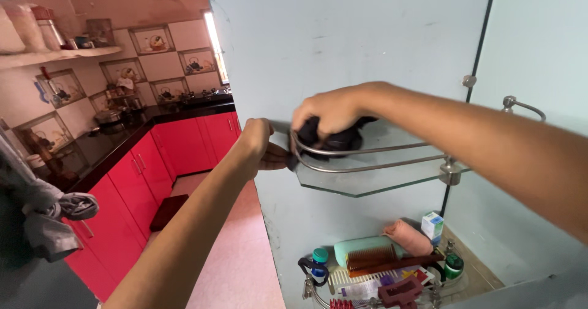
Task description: The person sits on the bathroom floor and wipes various toiletries, including bottles, jars, and tubes, with a black cloth. They handle each item individually, wiping the exterior surfaces before placing them back on the floor. Finally, the person stands up and wipes a glass shelf mounted on the wall.
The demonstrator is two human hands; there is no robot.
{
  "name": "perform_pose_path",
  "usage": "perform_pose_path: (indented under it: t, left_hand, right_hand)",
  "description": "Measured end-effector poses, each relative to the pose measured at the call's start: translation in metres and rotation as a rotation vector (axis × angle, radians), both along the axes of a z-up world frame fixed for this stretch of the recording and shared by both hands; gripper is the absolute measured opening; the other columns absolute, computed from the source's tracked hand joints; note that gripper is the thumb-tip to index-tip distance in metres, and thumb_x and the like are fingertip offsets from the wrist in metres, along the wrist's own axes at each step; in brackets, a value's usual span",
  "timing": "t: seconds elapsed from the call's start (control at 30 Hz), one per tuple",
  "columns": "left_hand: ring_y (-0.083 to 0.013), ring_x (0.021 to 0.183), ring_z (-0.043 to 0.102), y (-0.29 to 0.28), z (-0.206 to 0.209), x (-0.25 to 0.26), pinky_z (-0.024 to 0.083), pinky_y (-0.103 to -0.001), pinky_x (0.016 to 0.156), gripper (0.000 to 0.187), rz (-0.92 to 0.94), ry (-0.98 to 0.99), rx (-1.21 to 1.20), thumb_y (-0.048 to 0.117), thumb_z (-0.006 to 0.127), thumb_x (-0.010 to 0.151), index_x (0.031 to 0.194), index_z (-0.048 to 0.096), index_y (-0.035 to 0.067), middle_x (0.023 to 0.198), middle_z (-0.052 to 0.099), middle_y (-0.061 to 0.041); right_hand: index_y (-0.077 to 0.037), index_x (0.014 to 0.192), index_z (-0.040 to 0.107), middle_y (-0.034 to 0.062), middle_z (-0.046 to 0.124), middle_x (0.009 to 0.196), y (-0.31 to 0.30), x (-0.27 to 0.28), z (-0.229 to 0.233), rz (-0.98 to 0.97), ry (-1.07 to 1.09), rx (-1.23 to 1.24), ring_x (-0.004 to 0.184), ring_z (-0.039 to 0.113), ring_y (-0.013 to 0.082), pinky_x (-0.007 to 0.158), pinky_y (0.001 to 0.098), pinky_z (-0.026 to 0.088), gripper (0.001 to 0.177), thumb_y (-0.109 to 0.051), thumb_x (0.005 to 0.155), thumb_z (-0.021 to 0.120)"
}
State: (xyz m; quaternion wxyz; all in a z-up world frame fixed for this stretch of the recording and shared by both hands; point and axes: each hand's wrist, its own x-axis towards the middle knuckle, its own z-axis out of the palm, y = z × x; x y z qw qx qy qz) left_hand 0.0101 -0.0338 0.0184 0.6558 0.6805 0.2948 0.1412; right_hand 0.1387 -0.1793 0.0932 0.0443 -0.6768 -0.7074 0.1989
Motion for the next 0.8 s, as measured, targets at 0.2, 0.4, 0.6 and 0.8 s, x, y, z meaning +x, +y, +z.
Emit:
perform_pose_path:
  t: [0.2,0.4,0.6,0.8]
  left_hand:
    - [-0.0387,0.093,0.072,0.006,-0.008,0.007,0.059,-0.049,0.091,0.053,0.008,0.015,-0.034,0.023,0.029,0.095,0.126,0.052,-0.013,0.106,0.069,-0.033]
    - [-0.0421,0.090,0.074,0.003,-0.004,0.002,0.060,-0.051,0.088,0.053,-0.003,0.004,-0.001,0.019,0.029,0.093,0.127,0.051,-0.014,0.104,0.071,-0.037]
    - [-0.0473,0.090,0.072,-0.005,0.001,-0.005,0.064,-0.052,0.083,0.047,0.036,-0.046,-0.033,0.014,0.030,0.093,0.129,0.040,-0.014,0.102,0.067,-0.041]
    - [-0.0454,0.088,0.073,-0.004,0.002,-0.007,0.064,-0.050,0.081,0.046,0.037,-0.038,-0.054,0.015,0.030,0.093,0.130,0.039,-0.011,0.102,0.069,-0.039]
  right_hand:
    - [-0.020,0.112,0.079,0.0042,0.074,0.111,0.015,-0.020,-0.012,-0.078,-0.178,-0.006,0.103,0.070,0.0222,0.089,0.0350,0.054,0.037,-0.010,0.078,0.072]
    - [-0.017,0.112,0.079,0.0020,0.069,0.114,0.011,0.005,-0.018,0.157,-0.058,0.047,0.106,0.066,0.0197,0.092,0.0329,0.051,0.040,-0.008,0.073,0.076]
    - [-0.015,0.110,0.080,-0.0010,0.066,0.112,-0.019,0.002,-0.009,0.000,-0.013,-0.059,0.102,0.063,0.0217,0.085,0.0345,0.051,0.049,0.005,0.066,0.070]
    - [-0.013,0.104,0.085,-0.0035,0.067,0.120,-0.041,0.012,0.000,-0.040,0.022,-0.194,0.108,0.065,0.0224,0.088,0.0343,0.053,0.054,0.012,0.062,0.061]
